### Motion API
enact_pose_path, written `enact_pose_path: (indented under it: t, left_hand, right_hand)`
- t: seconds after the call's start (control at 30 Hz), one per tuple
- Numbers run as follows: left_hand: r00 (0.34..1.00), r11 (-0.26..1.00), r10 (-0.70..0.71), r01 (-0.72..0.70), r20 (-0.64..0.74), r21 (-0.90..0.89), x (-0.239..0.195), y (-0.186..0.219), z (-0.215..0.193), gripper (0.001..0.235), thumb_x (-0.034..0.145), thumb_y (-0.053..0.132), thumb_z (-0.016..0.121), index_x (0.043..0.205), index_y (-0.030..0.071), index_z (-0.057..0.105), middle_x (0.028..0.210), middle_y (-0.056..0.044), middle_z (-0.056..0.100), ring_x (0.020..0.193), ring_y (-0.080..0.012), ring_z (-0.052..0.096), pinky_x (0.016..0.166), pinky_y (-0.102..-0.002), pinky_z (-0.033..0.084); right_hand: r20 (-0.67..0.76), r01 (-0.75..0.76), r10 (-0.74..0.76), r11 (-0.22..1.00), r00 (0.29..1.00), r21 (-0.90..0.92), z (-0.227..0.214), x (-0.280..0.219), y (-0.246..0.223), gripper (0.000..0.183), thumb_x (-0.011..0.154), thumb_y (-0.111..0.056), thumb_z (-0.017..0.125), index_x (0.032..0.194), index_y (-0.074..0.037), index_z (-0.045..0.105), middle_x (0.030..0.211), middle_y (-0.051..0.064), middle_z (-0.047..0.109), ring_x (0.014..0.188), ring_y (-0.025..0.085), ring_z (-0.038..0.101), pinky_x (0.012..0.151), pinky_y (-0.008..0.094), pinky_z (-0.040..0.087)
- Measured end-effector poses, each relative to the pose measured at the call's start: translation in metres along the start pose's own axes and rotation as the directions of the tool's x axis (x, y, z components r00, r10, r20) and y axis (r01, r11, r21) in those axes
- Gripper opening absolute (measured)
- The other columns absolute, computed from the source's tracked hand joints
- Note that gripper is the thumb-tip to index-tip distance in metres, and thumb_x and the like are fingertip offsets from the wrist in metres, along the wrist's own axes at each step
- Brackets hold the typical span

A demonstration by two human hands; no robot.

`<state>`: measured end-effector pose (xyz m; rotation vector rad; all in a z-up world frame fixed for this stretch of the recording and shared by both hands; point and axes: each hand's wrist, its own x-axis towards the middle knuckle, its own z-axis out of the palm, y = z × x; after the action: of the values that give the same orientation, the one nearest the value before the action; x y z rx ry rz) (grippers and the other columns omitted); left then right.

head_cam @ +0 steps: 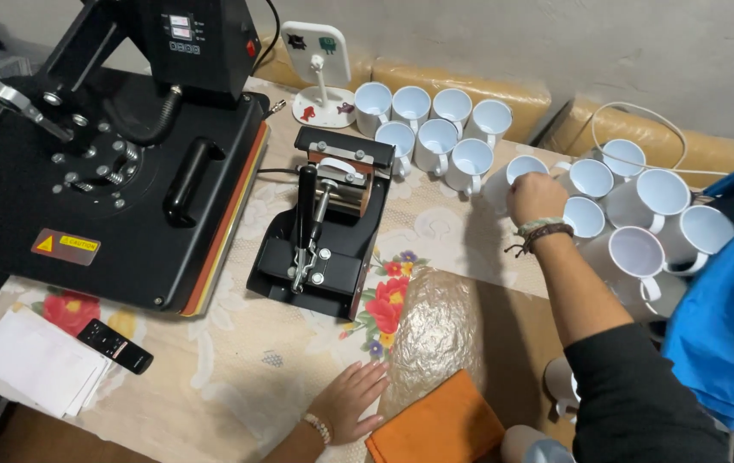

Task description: Preparing ceramic mugs for printing by applying designs and using a mug heat press.

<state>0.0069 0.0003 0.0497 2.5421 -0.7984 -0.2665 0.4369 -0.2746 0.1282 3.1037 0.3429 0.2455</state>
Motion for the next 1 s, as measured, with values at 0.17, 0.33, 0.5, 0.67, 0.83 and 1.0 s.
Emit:
enact_pose_path:
  t: [0.17, 0.33, 0.5, 0.67, 0.83, 1.0]
  left_hand:
    - [0.999, 1.000, 0.017, -0.017, -0.049, -0.002, -0.003, -0.004, 0.006, 0.062, 0.100, 0.043, 0.050, 0.144, -0.001, 0.047, 0.159, -0.021, 0.034, 0.145, -0.0367, 0.030, 0.118, -0.052, 0.019]
    - [1.000, 1.000, -0.003, 0.003, 0.022, -0.022, -0.001, -0.008, 0.008, 0.065, 0.103, 0.045, 0.043, 0.148, -0.001, 0.043, 0.163, -0.020, 0.027, 0.149, -0.0346, 0.023, 0.119, -0.050, 0.012]
    - [0.996, 0.997, -0.039, 0.043, 0.074, -0.063, 0.000, -0.008, 0.008, 0.068, 0.103, 0.048, 0.037, 0.152, 0.000, 0.039, 0.164, -0.019, 0.025, 0.150, -0.0337, 0.020, 0.118, -0.051, 0.012]
    - [0.999, 0.999, 0.005, -0.007, -0.037, -0.040, -0.003, -0.010, 0.011, 0.067, 0.102, 0.044, 0.043, 0.151, -0.002, 0.041, 0.162, -0.021, 0.029, 0.150, -0.0336, 0.024, 0.119, -0.050, 0.014]
    - [0.995, 0.999, 0.017, -0.021, -0.100, -0.037, -0.004, -0.007, 0.010, 0.064, 0.103, 0.042, 0.044, 0.150, -0.002, 0.044, 0.161, -0.021, 0.033, 0.148, -0.0338, 0.029, 0.120, -0.049, 0.014]
    - [1.000, 0.999, -0.023, 0.023, 0.003, -0.048, -0.003, -0.007, 0.010, 0.067, 0.104, 0.045, 0.038, 0.151, -0.001, 0.040, 0.163, -0.020, 0.027, 0.151, -0.0320, 0.021, 0.120, -0.049, 0.011]
  right_hand:
    - [-0.039, -0.023, 0.020, 0.996, 0.999, -0.083, 0.063, 0.045, 0.015, 0.019, 0.078, -0.011, 0.055, 0.074, -0.008, 0.073, 0.073, 0.014, 0.067, 0.064, 0.037, 0.067, 0.052, 0.045, 0.054]
    - [-0.127, 0.018, -0.032, 0.994, 0.991, -0.111, 0.091, 0.072, 0.022, 0.012, 0.071, -0.012, 0.059, 0.067, -0.008, 0.070, 0.066, 0.012, 0.063, 0.057, 0.035, 0.063, 0.048, 0.042, 0.049]
    - [-0.085, 0.041, -0.057, 0.983, 0.995, -0.180, 0.092, 0.089, 0.019, 0.010, 0.075, -0.009, 0.064, 0.071, -0.013, 0.072, 0.069, 0.007, 0.065, 0.061, 0.028, 0.065, 0.048, 0.038, 0.052]
    - [-0.065, 0.026, -0.040, 0.979, 0.997, -0.203, 0.093, 0.101, 0.017, 0.014, 0.083, -0.017, 0.064, 0.082, -0.015, 0.077, 0.079, 0.008, 0.072, 0.071, 0.030, 0.071, 0.054, 0.040, 0.056]
    - [-0.044, -0.024, 0.017, 0.985, 0.999, -0.172, 0.090, 0.099, 0.014, 0.016, 0.087, -0.020, 0.064, 0.079, -0.015, 0.078, 0.077, 0.008, 0.072, 0.071, 0.030, 0.071, 0.055, 0.039, 0.056]
    - [-0.035, 0.001, -0.003, 0.997, 0.999, -0.073, 0.091, 0.090, 0.011, 0.016, 0.089, -0.022, 0.067, 0.079, -0.015, 0.078, 0.077, 0.012, 0.071, 0.069, 0.032, 0.069, 0.054, 0.041, 0.055]
